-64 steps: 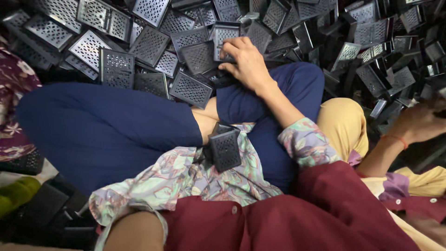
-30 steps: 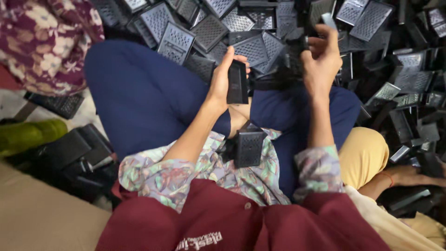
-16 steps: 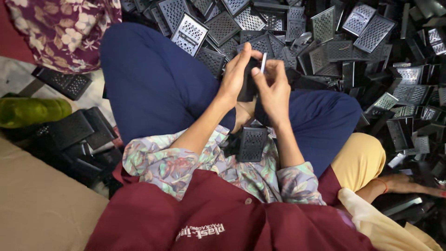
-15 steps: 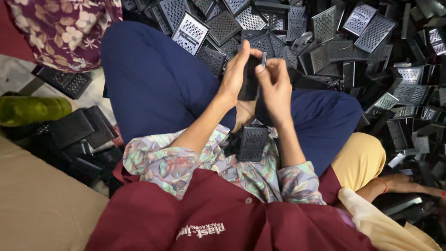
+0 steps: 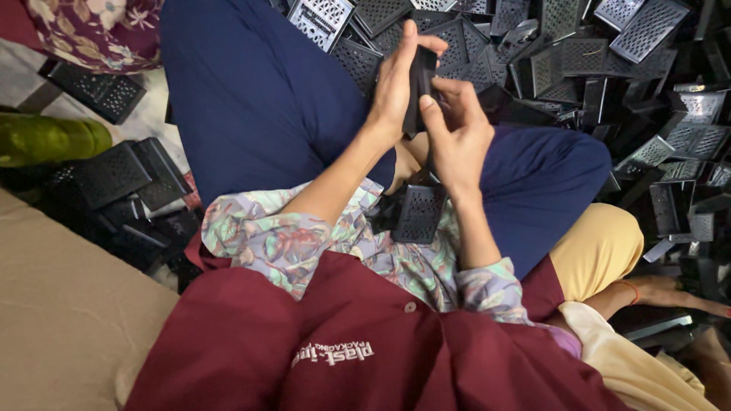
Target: The person sits cross-legged on the floor and repeatedly picks up small black plastic components from a large pile. They align and press two pieces together by hand, then place the assembled unit back into the pile. The process is repeated continuously throughout the clip.
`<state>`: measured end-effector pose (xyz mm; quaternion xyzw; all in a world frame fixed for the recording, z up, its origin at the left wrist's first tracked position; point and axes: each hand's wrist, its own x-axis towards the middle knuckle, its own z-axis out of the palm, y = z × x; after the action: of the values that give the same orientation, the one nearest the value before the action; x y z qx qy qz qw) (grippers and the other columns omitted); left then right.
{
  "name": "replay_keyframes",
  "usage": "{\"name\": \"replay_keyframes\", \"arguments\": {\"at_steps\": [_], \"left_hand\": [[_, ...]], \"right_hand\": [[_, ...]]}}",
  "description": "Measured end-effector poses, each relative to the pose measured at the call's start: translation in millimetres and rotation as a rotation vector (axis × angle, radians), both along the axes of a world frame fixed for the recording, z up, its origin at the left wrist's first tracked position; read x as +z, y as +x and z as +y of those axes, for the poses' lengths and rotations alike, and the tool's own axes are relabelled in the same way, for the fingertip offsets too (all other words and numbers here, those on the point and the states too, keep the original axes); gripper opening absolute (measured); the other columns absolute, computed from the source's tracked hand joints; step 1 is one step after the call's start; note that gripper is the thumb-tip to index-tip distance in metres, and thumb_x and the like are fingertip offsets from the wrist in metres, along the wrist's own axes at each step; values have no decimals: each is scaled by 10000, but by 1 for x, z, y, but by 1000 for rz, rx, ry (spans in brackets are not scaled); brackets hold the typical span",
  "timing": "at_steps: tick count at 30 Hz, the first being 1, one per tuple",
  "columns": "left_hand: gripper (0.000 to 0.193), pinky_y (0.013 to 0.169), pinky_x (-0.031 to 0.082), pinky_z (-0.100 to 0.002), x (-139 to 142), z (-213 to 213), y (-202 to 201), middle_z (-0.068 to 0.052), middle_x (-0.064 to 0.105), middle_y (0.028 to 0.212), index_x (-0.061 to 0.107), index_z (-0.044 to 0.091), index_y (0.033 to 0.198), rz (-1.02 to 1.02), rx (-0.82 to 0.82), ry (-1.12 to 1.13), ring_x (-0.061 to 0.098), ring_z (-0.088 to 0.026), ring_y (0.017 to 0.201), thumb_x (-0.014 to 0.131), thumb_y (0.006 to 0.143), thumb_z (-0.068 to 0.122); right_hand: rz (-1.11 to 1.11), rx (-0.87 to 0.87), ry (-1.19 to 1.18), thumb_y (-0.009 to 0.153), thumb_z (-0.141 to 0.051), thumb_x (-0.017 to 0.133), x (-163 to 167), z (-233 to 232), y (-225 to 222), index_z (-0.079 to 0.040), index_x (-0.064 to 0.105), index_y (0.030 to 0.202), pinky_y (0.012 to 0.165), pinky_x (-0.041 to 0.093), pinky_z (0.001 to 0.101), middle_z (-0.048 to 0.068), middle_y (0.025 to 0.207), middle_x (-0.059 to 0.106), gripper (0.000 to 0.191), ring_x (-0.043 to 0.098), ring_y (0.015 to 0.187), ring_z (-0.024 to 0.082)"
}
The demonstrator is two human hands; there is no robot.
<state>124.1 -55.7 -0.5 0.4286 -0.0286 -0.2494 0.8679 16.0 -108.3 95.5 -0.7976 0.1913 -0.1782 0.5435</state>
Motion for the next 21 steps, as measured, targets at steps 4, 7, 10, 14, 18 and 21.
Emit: {"name": "replay_keyframes", "arguments": {"at_steps": [4,7,10,14,18,21], "left_hand": [[670,764,516,-279,0,2,-6,-66,650,921,737,6,1015,-51,46,63,604,-132,826,430,1052,600],[651,745,504,-277,3,6,-8,-61,627,888,731,10,1020,-97,62,114,584,-124,801,422,1065,581],[598,712,517,-281,7,5,-13,-65,648,857,700,26,1034,-52,16,72,608,-130,770,418,1057,553],[536,908,485,-253,4,-9,-26,-36,622,1014,635,54,1083,-172,126,33,580,-103,956,426,1116,546],[460,825,516,-316,-13,-12,-24,-42,606,965,601,77,1010,253,134,-229,601,-145,895,529,1052,528],[495,807,526,-353,-25,-4,-8,-41,590,933,589,97,987,406,130,-238,612,-173,877,547,1007,590]], "right_hand": [[91,-96,-21,1001,-113,724,2,9,3,-7,669,1207,815,557,262,76,1085,761,238,683,943,81],[124,-151,-55,989,-134,729,1,15,6,-18,676,1201,731,554,273,80,1059,764,248,685,876,90],[1,-126,-133,1020,-157,714,0,18,10,-9,660,1216,837,596,282,85,1149,763,251,726,982,109],[-71,-209,-193,1097,-249,596,-1,19,13,-17,680,1254,914,579,321,106,1145,780,292,727,1022,147],[177,-220,-66,1117,-315,481,-1,14,11,-44,764,1205,872,557,351,154,1009,776,402,675,941,187],[-122,138,-260,1130,-203,546,0,6,6,4,665,1328,1086,493,405,218,1397,638,310,631,1284,287]]}}
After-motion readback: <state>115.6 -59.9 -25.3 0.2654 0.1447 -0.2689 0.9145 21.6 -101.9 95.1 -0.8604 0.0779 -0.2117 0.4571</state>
